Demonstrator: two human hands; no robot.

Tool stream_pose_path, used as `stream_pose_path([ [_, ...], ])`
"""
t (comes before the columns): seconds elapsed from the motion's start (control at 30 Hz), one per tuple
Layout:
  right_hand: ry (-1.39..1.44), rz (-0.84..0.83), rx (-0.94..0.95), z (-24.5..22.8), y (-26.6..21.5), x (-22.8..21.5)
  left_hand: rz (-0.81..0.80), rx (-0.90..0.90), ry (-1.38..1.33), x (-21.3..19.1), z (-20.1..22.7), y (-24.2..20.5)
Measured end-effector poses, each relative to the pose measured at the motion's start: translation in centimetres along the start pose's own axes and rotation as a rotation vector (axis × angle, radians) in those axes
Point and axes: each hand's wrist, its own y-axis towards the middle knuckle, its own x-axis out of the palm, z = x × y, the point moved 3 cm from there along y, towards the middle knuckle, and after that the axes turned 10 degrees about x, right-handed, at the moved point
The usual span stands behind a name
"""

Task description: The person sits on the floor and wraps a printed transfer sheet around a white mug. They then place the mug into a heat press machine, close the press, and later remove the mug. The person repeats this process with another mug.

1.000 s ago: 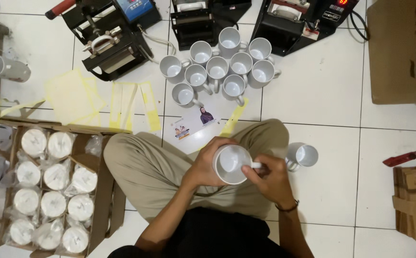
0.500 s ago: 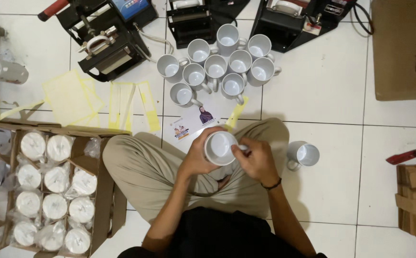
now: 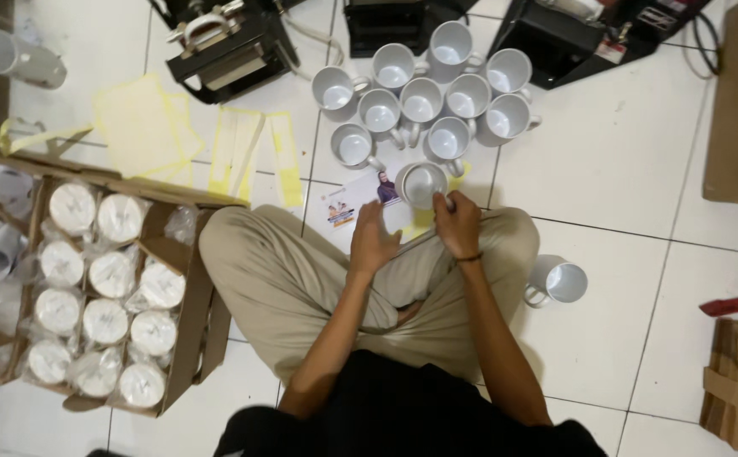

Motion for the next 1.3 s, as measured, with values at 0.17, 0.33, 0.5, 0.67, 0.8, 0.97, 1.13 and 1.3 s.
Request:
stream_pose_path([
  [0.17,0.018,-0.033,0.055,-0.9,1.8,2.6,-0.317,-0.112,0.369,2.0,-3.2,1.7],
  [0.33,-0.033,-0.028,0.074,-0.5,2.6,3.1,-0.434,-0.175,0.499,2.4,-4.3,1.4],
  [0.5,0.038,-0.007,0.134,-0.2,2.2,3.1,0.067,-0.137,0.303,-1.1,-5.1,3.7],
  [0.67,0.022,0.041,0.127,-0.8,2.1,3.3,0.013,-0.11,0.385,-1.3,-6.5,4.4],
  [0.8,0.047,0.04,0.092,-1.2,2.0,3.4,-0.047,-0.157,0.386,-0.8,-8.0,2.9],
  [0.97,0.022,0.067,0.072,-2.3,1.7,4.6,-0.015,-0.135,0.347,-0.9,-7.5,2.2],
  [1.13,0.12,0.087,0.065,-2.5,1.6,5.6,-0.035,-0.153,0.537,-0.7,-8.0,2.1],
  [1.3,0.012,0.521,-0.423,-2.8,-1.8,3.7,0.119,0.023,0.466,-1.3,-8.3,3.1],
])
